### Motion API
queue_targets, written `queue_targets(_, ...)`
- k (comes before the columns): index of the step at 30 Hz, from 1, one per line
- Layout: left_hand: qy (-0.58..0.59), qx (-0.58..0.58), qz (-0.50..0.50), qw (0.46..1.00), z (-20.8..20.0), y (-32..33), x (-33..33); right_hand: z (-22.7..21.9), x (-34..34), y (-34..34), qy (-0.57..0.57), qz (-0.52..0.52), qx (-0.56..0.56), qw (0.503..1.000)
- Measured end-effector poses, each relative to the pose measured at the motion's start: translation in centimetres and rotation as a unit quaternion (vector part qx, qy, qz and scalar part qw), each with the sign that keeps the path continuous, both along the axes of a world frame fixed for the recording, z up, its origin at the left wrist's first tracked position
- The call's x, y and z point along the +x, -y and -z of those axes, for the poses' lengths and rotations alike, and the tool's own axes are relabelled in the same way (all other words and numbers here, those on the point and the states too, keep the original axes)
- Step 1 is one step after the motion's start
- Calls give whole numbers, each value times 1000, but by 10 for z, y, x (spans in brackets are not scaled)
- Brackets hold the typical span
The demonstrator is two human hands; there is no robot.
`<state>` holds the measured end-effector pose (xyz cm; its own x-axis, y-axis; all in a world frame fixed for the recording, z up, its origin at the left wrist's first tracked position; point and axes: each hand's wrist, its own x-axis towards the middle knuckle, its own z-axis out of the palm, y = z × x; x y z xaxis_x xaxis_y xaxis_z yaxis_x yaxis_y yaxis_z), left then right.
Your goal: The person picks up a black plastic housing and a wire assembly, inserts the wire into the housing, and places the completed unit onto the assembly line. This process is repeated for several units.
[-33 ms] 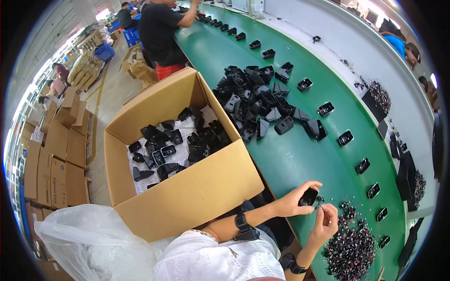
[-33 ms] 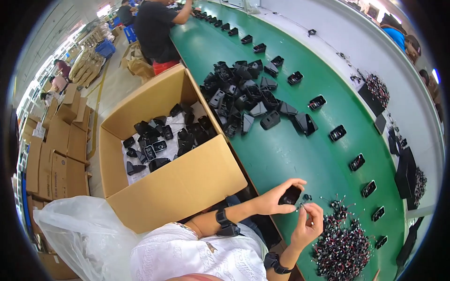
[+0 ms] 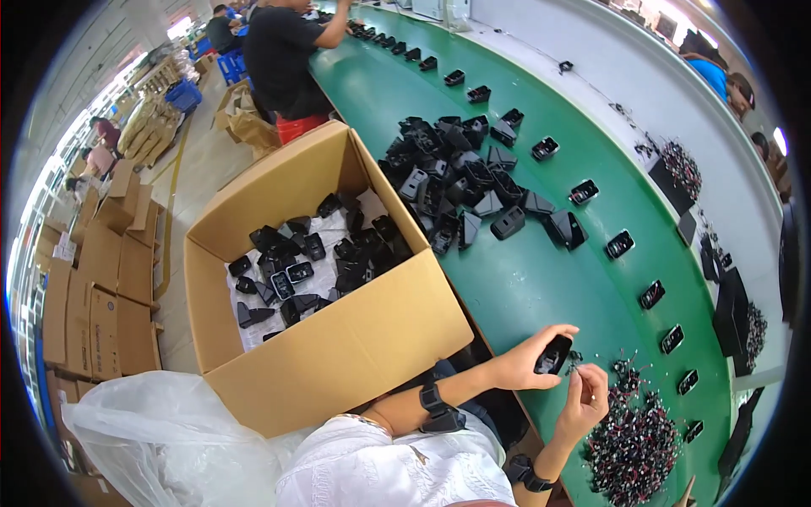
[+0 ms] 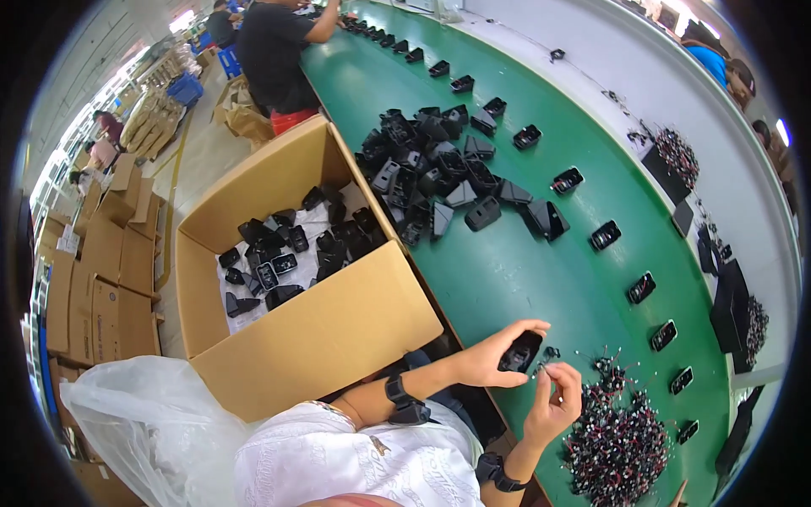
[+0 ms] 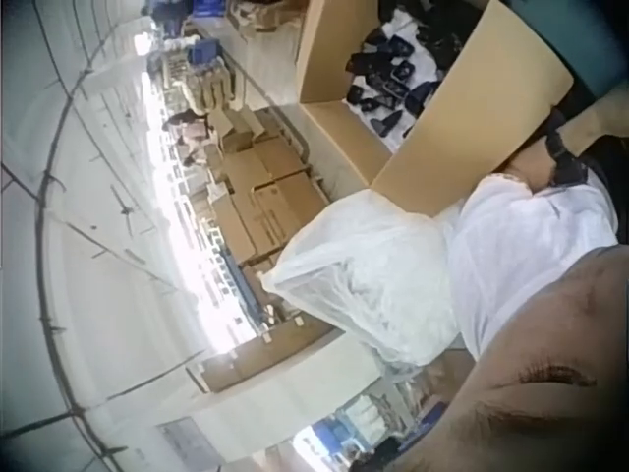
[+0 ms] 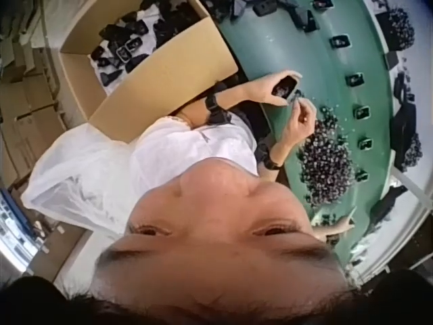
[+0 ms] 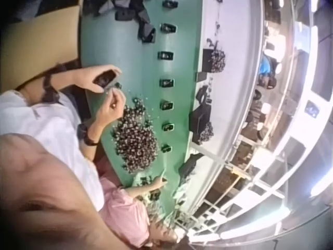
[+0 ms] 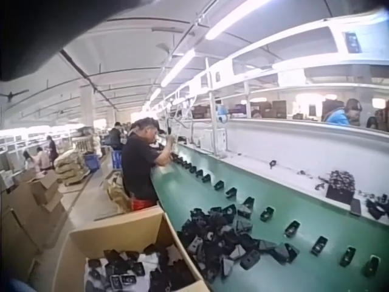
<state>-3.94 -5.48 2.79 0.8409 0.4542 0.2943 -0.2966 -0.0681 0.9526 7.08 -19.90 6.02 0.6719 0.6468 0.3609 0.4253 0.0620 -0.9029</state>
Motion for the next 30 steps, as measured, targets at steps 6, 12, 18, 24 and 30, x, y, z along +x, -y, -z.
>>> queue_targets(6,-62,-60,27,996,-25,-2,-14,0,3,1,-25,10,35,999)
queue_targets(12,-50,88,5,995,-22,-1,-12,-17,-5,-3,94,4,-37,995)
queue_targets(18,-70,107,11,992,-28,3,-11,-18,-5,-7,154,14,-79,985)
queue_targets(24,-88,144,4,986,-30,4,-17,-32,-10,-16,187,-9,-139,972)
queue_targets(30,-92,185,30,978,-25,9,-17,-31,-9,-9,190,-9,-151,970)
